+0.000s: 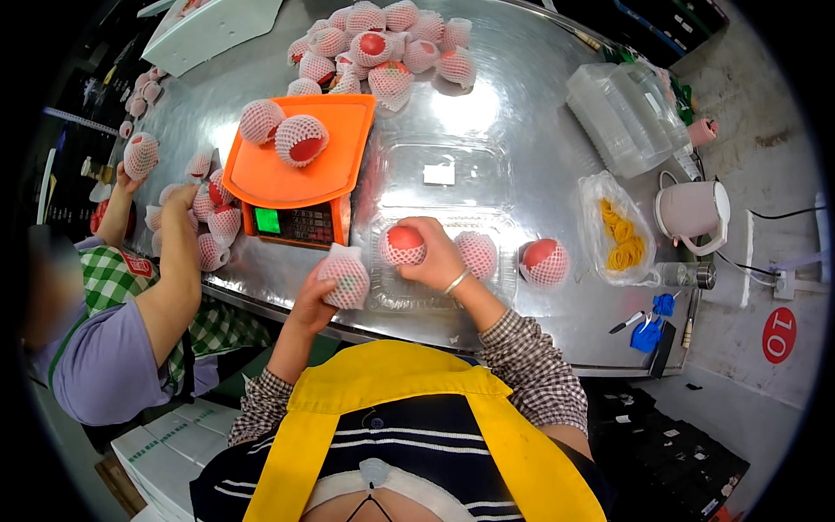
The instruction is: The person places individually wrapped fruits from a digital scale into clear plastic containers. They then close the containers and place them into a black crate. This process is repeated multiple times.
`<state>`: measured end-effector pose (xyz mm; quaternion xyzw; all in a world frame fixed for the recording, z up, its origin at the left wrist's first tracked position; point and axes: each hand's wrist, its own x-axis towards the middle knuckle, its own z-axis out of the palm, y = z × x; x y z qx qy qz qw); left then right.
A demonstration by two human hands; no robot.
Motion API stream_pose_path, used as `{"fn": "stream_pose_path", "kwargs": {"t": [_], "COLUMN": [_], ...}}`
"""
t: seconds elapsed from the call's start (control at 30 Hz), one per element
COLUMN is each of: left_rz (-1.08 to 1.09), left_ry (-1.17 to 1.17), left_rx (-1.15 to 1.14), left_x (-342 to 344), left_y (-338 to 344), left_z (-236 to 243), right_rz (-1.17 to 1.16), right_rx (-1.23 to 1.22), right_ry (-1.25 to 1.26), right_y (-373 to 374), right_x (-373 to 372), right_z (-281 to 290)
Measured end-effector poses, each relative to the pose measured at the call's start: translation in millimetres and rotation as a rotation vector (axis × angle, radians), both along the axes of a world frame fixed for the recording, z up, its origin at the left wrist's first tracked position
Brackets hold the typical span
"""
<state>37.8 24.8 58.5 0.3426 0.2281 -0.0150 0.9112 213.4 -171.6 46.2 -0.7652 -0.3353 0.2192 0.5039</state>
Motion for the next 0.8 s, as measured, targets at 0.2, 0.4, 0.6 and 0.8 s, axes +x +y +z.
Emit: {"fn": "stream_pose_path", "kwargs": {"t": [0.2,0.4,0.6,0.8], "left_rz": [-0.098,0.014,-0.038,-0.039], "left_ry": [-0.107,-0.130,-0.112,-0.038], "left_rx": [0.529,-0.002,-0.263,-0.157], "left_x": [17.7,25.1,13.9,9.6], "left_y": [-19.6,2.4,8.6,-0.8], "left_z": [11.3,17.9,11.7,8.5], "right_rz": [-0.045,0.114,0.201,0.218], "right_rx": [-0.020,-0.023,-0.074,-0.047], "right_ry": [-0.144,-0.715,-0.723,-0.803], "right_y": [-2.7,12.9,16.7,8.3], "right_x": [-0.1,-14.0,-7.5,-8.1], "right_z": [8.0,6.8,-9.6,-10.5]}}
